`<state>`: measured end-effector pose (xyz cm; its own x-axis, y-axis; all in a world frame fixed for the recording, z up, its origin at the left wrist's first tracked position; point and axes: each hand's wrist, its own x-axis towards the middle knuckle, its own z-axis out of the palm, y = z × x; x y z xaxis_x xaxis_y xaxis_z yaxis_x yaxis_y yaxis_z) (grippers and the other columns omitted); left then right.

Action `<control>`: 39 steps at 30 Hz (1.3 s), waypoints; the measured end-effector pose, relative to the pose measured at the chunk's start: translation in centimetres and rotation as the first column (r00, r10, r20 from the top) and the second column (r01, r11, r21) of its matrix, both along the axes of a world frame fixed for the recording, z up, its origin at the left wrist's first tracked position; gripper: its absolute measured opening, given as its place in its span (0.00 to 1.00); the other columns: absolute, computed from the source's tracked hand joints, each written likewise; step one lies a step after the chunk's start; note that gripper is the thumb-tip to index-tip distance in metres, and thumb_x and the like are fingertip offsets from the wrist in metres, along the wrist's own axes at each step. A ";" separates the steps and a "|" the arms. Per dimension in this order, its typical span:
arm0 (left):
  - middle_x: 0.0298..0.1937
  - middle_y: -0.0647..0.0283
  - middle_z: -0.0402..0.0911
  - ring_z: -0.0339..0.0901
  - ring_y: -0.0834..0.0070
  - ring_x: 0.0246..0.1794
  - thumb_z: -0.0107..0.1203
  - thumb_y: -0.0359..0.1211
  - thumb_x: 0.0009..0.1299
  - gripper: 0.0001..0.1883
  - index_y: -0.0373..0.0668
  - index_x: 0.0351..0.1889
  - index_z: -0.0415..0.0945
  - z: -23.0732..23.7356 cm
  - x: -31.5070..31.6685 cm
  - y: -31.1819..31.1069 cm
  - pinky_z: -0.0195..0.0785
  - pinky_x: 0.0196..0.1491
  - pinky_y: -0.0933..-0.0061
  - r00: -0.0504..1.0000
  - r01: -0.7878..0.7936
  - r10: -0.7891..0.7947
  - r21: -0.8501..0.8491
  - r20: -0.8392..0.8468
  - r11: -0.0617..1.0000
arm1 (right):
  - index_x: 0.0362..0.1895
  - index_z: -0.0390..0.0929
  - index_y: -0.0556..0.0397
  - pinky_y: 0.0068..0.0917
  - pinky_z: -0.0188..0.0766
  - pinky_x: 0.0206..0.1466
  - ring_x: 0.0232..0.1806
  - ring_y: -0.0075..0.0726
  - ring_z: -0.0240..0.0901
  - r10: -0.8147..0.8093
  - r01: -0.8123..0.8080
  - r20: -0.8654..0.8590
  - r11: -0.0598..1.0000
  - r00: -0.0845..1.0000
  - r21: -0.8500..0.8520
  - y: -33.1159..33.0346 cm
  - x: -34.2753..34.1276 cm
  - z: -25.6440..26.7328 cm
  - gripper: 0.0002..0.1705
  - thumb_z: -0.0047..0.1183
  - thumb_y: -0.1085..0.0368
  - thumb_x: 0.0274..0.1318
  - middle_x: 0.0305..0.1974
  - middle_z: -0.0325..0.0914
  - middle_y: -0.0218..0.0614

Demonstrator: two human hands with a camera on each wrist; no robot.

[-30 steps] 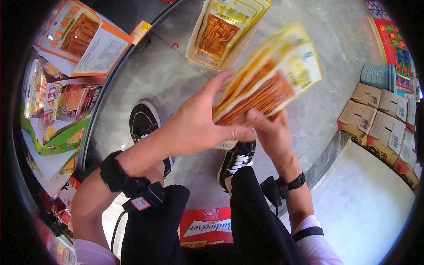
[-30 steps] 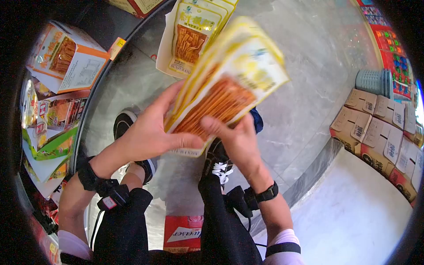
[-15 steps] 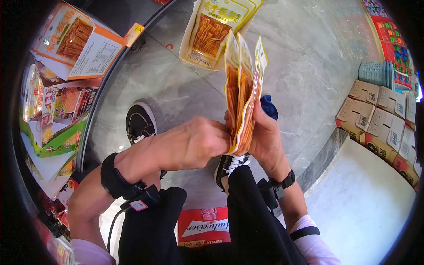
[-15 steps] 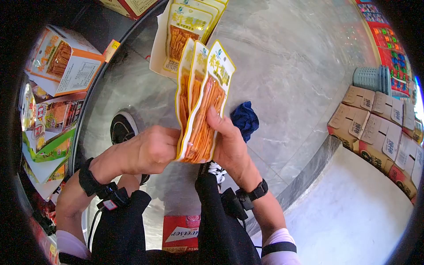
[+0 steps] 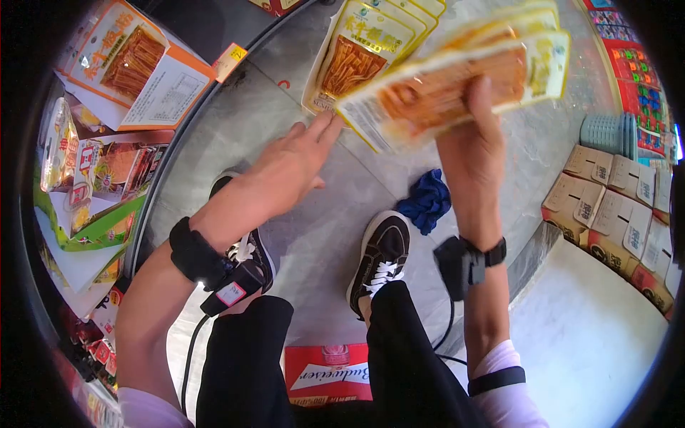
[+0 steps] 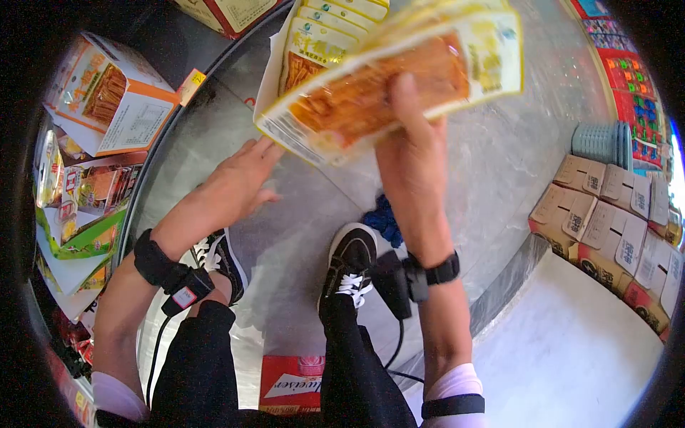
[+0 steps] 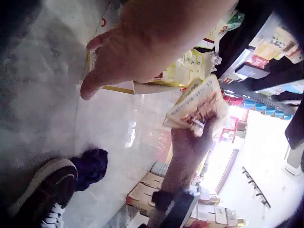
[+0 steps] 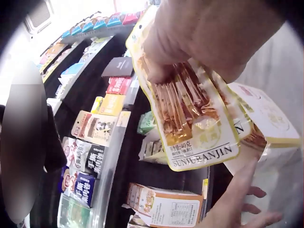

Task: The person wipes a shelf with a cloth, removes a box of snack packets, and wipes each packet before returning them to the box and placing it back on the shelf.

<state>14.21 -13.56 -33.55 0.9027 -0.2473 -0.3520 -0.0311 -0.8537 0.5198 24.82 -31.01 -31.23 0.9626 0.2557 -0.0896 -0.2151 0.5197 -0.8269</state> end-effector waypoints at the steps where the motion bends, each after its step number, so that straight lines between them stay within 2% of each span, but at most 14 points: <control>1: 0.60 0.48 0.58 0.60 0.53 0.57 0.60 0.31 0.54 0.41 0.34 0.63 0.48 0.0 -0.2 -0.1 0.58 0.58 0.62 1.000 -0.006 0.006 -0.002 0.008 1.000 | 0.57 0.61 0.55 0.33 0.61 0.58 0.52 0.32 0.65 -0.001 0.001 -0.001 1.000 1.000 0.001 0.9 0.3 -0.5 0.26 0.50 0.61 0.56 0.52 0.67 0.34; 3: 0.60 0.48 0.58 0.60 0.53 0.58 0.59 0.31 0.55 0.40 0.34 0.63 0.49 -0.4 -0.7 -0.5 0.58 0.58 0.63 1.000 -0.005 0.005 -0.004 0.015 1.000 | 0.48 0.69 0.56 0.26 0.68 0.49 0.43 0.26 0.71 0.046 0.013 0.237 0.970 0.970 -0.241 2.2 0.3 -1.3 0.20 0.57 0.67 0.50 0.42 0.75 0.33; 7: 0.57 0.47 0.62 0.67 0.53 0.51 0.58 0.32 0.56 0.35 0.33 0.60 0.54 0.0 -1.3 -1.9 0.64 0.52 0.62 0.999 0.034 -0.036 0.103 0.023 0.994 | 0.44 0.70 0.59 0.23 0.71 0.43 0.39 0.26 0.74 0.036 0.113 0.389 0.928 0.920 -0.355 4.0 -1.0 -2.0 0.20 0.60 0.72 0.45 0.38 0.77 0.35; 11: 0.52 0.46 0.66 0.73 0.51 0.43 0.58 0.32 0.56 0.33 0.31 0.58 0.55 0.3 -2.3 -2.5 0.68 0.45 0.60 0.986 0.165 -0.163 0.026 -0.044 0.986 | 0.43 0.71 0.60 0.23 0.72 0.42 0.36 0.26 0.75 0.076 0.078 0.351 0.911 0.933 -0.405 4.9 -1.7 -1.3 0.19 0.60 0.72 0.45 0.36 0.79 0.36; 14: 0.47 0.45 0.70 0.73 0.50 0.42 0.57 0.31 0.56 0.32 0.30 0.57 0.56 1.5 -2.4 -2.2 0.68 0.44 0.60 0.982 0.057 -0.074 -0.100 -0.176 0.993 | 0.43 0.71 0.60 0.24 0.72 0.42 0.36 0.26 0.75 0.156 0.062 0.346 0.838 0.925 -0.542 4.5 -2.5 -2.4 0.19 0.60 0.72 0.44 0.36 0.79 0.36; 19: 0.43 0.46 0.72 0.73 0.49 0.40 0.57 0.31 0.56 0.28 0.30 0.53 0.61 0.3 -3.0 -1.6 0.68 0.42 0.58 0.994 0.053 -0.067 -0.160 -0.084 0.986 | 0.48 0.68 0.60 0.26 0.69 0.48 0.44 0.27 0.72 0.306 -0.244 0.062 0.851 0.950 -0.465 4.3 -4.3 -3.4 0.25 0.61 0.69 0.45 0.43 0.76 0.37; 24: 0.43 0.47 0.72 0.73 0.49 0.40 0.56 0.31 0.57 0.23 0.32 0.49 0.66 0.2 -3.0 -1.5 0.68 0.43 0.58 0.996 0.066 -0.073 -0.167 -0.041 0.984 | 0.54 0.60 0.61 0.30 0.63 0.54 0.49 0.34 0.68 0.418 -0.309 0.092 0.785 0.904 -0.536 3.8 -4.6 -3.6 0.35 0.63 0.64 0.43 0.48 0.72 0.42; 26: 0.43 0.48 0.71 0.72 0.49 0.41 0.55 0.29 0.58 0.21 0.32 0.48 0.66 0.1 -3.0 -1.4 0.68 0.43 0.57 0.996 0.074 -0.081 -0.174 -0.037 0.982 | 0.57 0.59 0.58 0.28 0.66 0.52 0.50 0.31 0.67 0.282 0.092 0.384 0.690 0.879 -0.717 3.6 -5.5 -2.5 0.36 0.62 0.64 0.45 0.51 0.67 0.40; 28: 0.43 0.49 0.72 0.73 0.49 0.40 0.55 0.29 0.58 0.20 0.33 0.48 0.67 0.1 -3.1 -1.1 0.68 0.43 0.57 0.999 0.039 -0.041 -0.200 -0.006 0.979 | 0.60 0.53 0.57 0.33 0.60 0.58 0.56 0.36 0.61 0.287 0.126 0.455 0.717 0.843 -0.686 2.9 -4.9 -1.7 0.41 0.62 0.64 0.44 0.54 0.62 0.43; 30: 0.43 0.49 0.73 0.73 0.49 0.39 0.54 0.28 0.58 0.19 0.34 0.48 0.67 0.5 -2.9 -0.7 0.68 0.42 0.57 1.000 0.009 -0.003 -0.226 0.027 0.974 | 0.60 0.55 0.58 0.37 0.54 0.62 0.60 0.38 0.57 0.254 0.359 0.584 0.584 0.771 -0.728 2.3 -4.2 -1.9 0.39 0.61 0.63 0.46 0.54 0.63 0.45; 32: 0.43 0.51 0.74 0.73 0.50 0.38 0.55 0.28 0.58 0.17 0.37 0.46 0.68 0.8 -2.6 -0.3 0.67 0.40 0.58 0.991 -0.117 0.132 -0.262 0.038 0.958 | 0.58 0.59 0.57 0.38 0.52 0.63 0.62 0.42 0.55 0.326 0.281 0.526 0.571 0.785 -0.772 1.9 -3.8 -2.1 0.32 0.56 0.62 0.51 0.56 0.63 0.43; 34: 0.41 0.52 0.74 0.74 0.53 0.37 0.55 0.28 0.58 0.17 0.38 0.46 0.69 0.7 -2.2 0.3 0.67 0.39 0.60 0.985 -0.128 0.155 -0.294 0.071 0.947 | 0.53 0.64 0.59 0.41 0.50 0.63 0.61 0.54 0.53 0.659 0.451 0.532 0.311 0.532 -0.837 1.7 -3.2 -2.5 0.26 0.54 0.63 0.51 0.55 0.63 0.47; 35: 0.40 0.53 0.75 0.74 0.55 0.36 0.55 0.28 0.57 0.17 0.39 0.45 0.69 0.8 -2.1 0.5 0.67 0.38 0.61 0.978 -0.142 0.182 -0.324 0.099 0.935 | 0.47 0.71 0.56 0.41 0.50 0.63 0.61 0.55 0.52 0.453 0.332 0.555 0.483 0.698 -0.810 2.1 -3.6 -2.2 0.17 0.51 0.62 0.53 0.52 0.67 0.44; 39: 0.36 0.56 0.74 0.73 0.56 0.34 0.57 0.29 0.57 0.11 0.39 0.37 0.70 1.9 -1.6 0.3 0.66 0.33 0.61 0.913 -0.321 0.396 -0.422 0.101 0.848 | 0.38 0.76 0.55 0.36 0.55 0.58 0.57 0.48 0.58 0.352 0.328 0.592 0.579 0.725 -0.746 1.3 -2.6 -1.3 0.10 0.53 0.65 0.52 0.43 0.75 0.39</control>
<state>12.62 -13.25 -31.60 0.9923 0.0234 -0.1220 0.1145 -0.5530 0.8253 22.21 -29.75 -32.58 0.8359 0.4211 0.3521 0.5157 -0.3824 -0.7667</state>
